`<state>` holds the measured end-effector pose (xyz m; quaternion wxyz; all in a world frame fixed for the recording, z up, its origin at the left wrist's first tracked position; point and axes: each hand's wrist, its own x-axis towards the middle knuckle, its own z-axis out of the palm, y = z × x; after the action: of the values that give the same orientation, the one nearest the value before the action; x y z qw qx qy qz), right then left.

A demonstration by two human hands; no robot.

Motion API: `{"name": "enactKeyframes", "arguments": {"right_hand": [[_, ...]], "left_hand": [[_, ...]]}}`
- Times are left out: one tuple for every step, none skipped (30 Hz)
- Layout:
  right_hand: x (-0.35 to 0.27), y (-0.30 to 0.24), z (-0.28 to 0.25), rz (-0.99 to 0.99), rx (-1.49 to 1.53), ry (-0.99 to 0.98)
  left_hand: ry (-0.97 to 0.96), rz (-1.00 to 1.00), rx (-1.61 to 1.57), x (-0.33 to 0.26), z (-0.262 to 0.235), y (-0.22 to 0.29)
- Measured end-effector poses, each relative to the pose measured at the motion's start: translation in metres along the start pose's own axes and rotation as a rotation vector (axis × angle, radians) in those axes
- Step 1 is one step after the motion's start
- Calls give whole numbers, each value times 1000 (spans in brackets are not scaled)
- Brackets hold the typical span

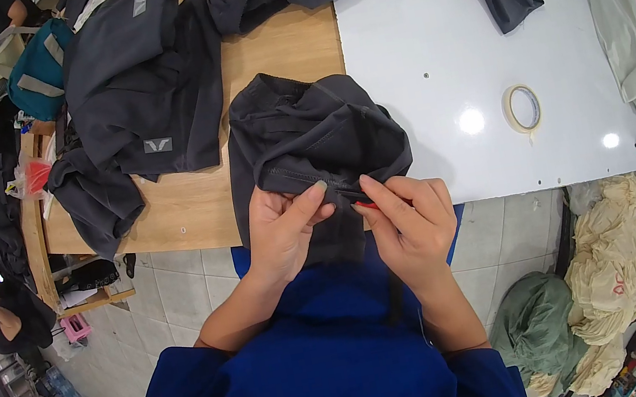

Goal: Trimming excess threads from dark grey shorts using small hand clippers.

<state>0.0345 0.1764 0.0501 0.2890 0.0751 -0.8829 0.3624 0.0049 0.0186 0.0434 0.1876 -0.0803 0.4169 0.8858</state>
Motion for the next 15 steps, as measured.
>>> {"name": "enactKeyframes", "arguments": {"right_hand": [[0,0,1,3,5,8],[0,0,1,7,10,16],[-1,1,1,7,10,16],[-1,1,1,7,12,12],[-2,1,1,6,14,8],[-3,1,1,7,15,8],[-3,1,1,33,25,18],[-4,1,1,60,35,27],[-4,2,1,61,35,28],[-4,2,0,65,36,23],[-4,3,-1,70,36,18],[-5,3,-1,71,36,18],[-4,3,-1,77,46,22],[-4,3,-2,84,55,25],[-4,3,-2,85,56,25]], "left_hand": [[0,0,0,0,0,0],[-6,3,1,0,-1,-1],[-12,6,2,1,-1,-1],[-12,5,3,0,-1,-1],[-8,1,5,0,-1,-1],[-3,-3,7,0,-1,-1],[-3,-4,7,0,0,-1],[-4,16,4,0,0,-1],[-5,35,1,0,0,-1],[-5,35,1,0,0,-1],[2,29,-3,-1,1,-1],[8,22,-6,-1,1,-1],[8,22,-6,-1,1,-1],[3,31,-8,0,1,0],[-2,39,-10,0,1,0]]}}
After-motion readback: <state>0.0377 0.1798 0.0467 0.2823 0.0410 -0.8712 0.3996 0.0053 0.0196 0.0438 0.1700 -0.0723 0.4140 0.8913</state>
